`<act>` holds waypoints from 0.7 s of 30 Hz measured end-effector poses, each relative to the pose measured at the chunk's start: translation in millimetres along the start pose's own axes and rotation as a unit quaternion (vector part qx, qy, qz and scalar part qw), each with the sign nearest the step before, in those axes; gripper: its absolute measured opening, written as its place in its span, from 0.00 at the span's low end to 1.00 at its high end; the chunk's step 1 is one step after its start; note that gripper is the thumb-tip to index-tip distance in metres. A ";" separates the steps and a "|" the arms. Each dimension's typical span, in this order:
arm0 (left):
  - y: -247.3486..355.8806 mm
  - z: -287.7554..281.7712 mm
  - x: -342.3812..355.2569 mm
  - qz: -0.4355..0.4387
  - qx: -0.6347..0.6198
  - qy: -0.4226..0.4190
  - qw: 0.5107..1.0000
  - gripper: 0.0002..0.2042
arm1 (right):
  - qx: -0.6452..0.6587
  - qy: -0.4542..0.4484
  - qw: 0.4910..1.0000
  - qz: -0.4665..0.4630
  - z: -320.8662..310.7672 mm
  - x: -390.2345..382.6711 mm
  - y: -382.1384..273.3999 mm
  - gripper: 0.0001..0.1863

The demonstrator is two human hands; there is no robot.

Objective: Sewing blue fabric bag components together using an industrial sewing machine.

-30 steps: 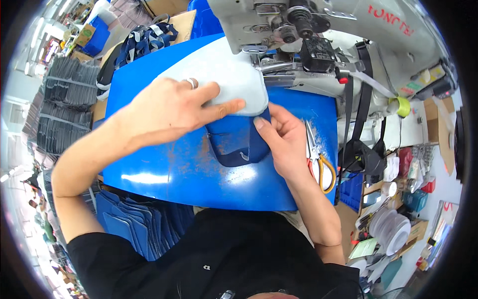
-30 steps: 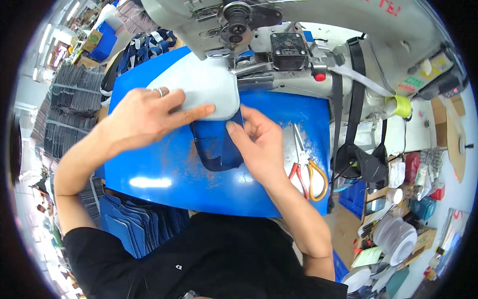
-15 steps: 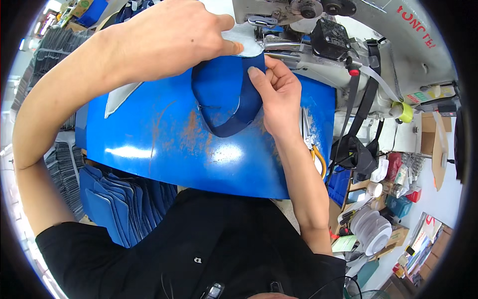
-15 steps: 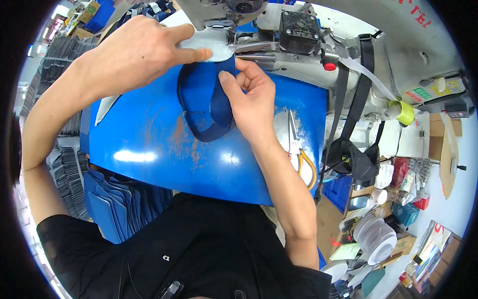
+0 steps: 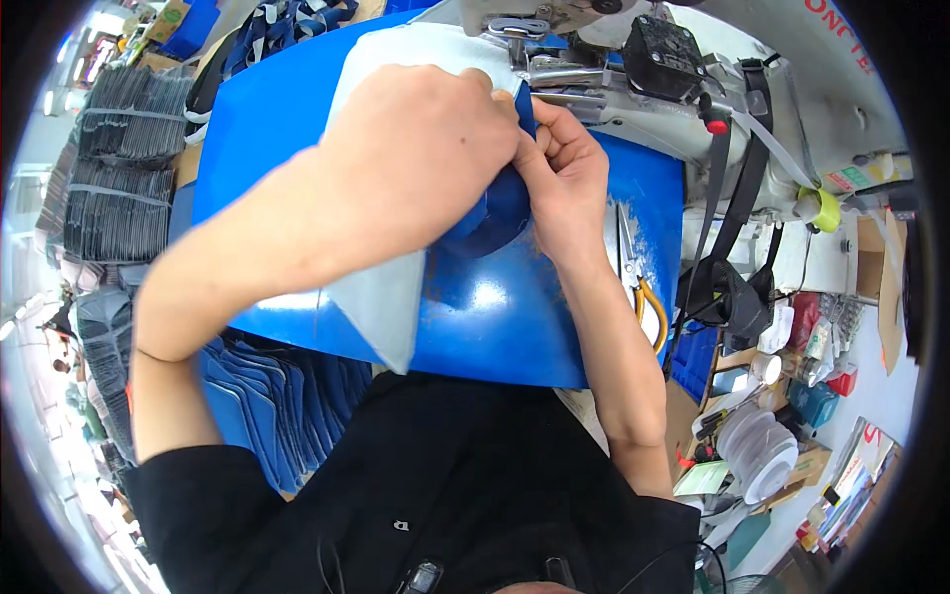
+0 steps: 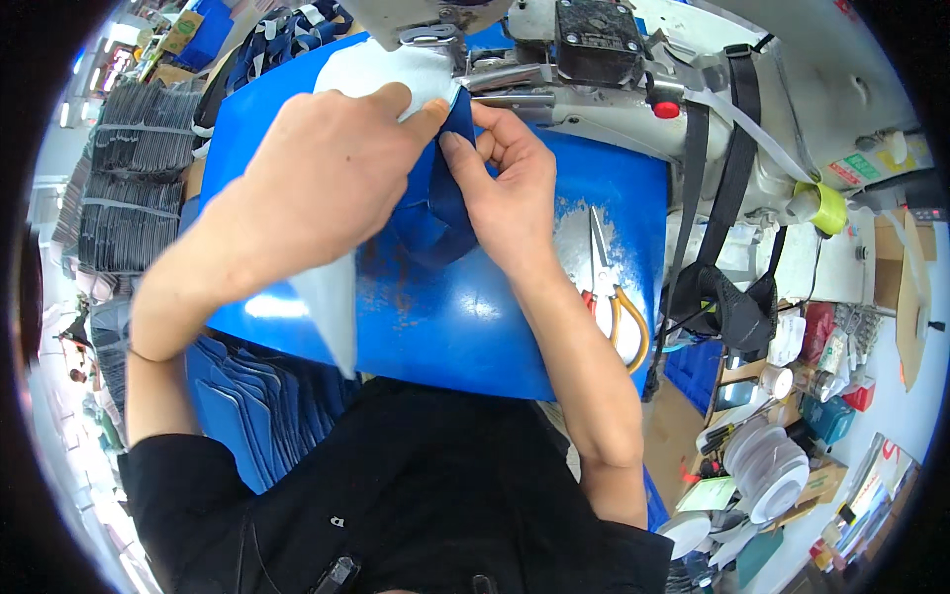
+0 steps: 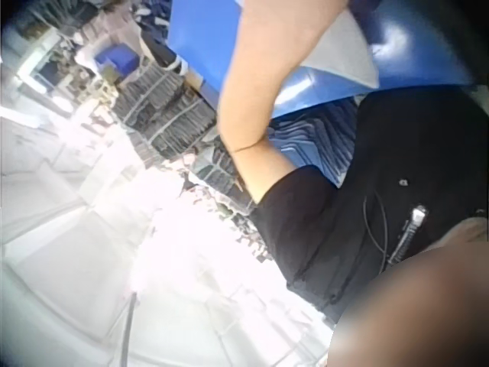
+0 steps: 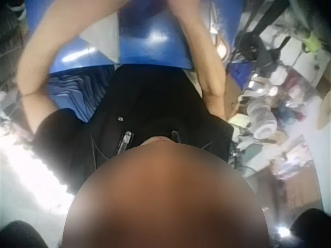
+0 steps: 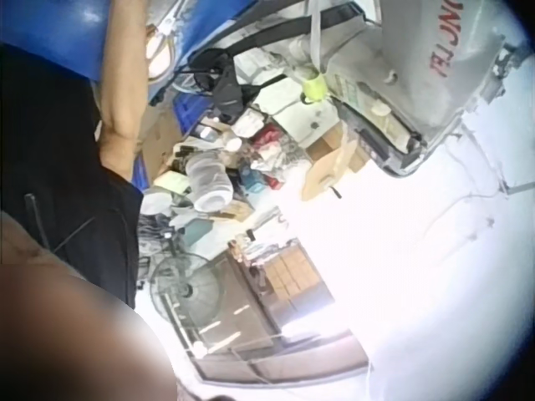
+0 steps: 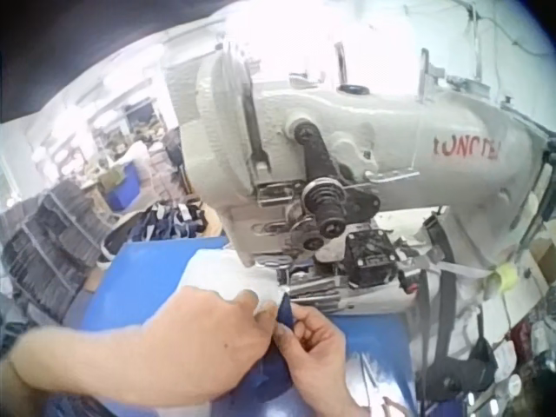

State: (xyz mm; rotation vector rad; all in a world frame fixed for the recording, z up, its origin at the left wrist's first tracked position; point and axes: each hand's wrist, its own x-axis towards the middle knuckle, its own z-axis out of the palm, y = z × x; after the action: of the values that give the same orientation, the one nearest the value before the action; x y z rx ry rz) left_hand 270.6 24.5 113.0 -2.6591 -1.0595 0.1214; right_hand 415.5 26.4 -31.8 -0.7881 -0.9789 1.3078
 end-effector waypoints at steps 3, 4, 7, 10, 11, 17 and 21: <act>19.5 8.6 11.4 -0.049 -0.054 0.061 0.996 0.09 | -0.007 0.012 1.000 0.001 -0.9 1.3 3.3 0.15; 25.9 13.1 16.4 -0.079 -0.056 0.067 0.993 0.10 | -0.024 0.009 1.000 0.010 -1.8 -0.8 4.8 0.16; 34.1 25.3 26.2 -0.142 -0.073 0.075 0.984 0.11 | -0.017 0.008 1.000 0.014 -3.7 -6.0 5.9 0.17; 33.5 32.0 27.7 -0.201 -0.134 0.093 0.966 0.14 | -0.037 0.005 0.999 -0.015 -5.9 -13.0 5.4 0.16; 33.5 33.9 24.6 -0.222 -0.177 0.108 0.953 0.17 | -0.034 0.011 0.999 -0.015 -7.2 -19.0 5.2 0.16; 69.5 58.2 -51.9 -0.097 -0.244 0.191 0.946 0.41 | -0.033 0.014 0.999 0.016 -11.8 -70.1 5.9 0.18; 97.9 56.3 -76.2 -0.093 -0.272 0.161 0.944 0.47 | -0.026 0.000 0.998 0.053 -13.2 -92.9 -5.5 0.21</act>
State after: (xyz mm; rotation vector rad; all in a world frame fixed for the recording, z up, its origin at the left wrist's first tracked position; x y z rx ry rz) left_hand 269.9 -83.1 29.3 -2.8648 -1.3706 -0.7187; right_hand 430.4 -65.5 -44.8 -0.8886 -0.9859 1.3781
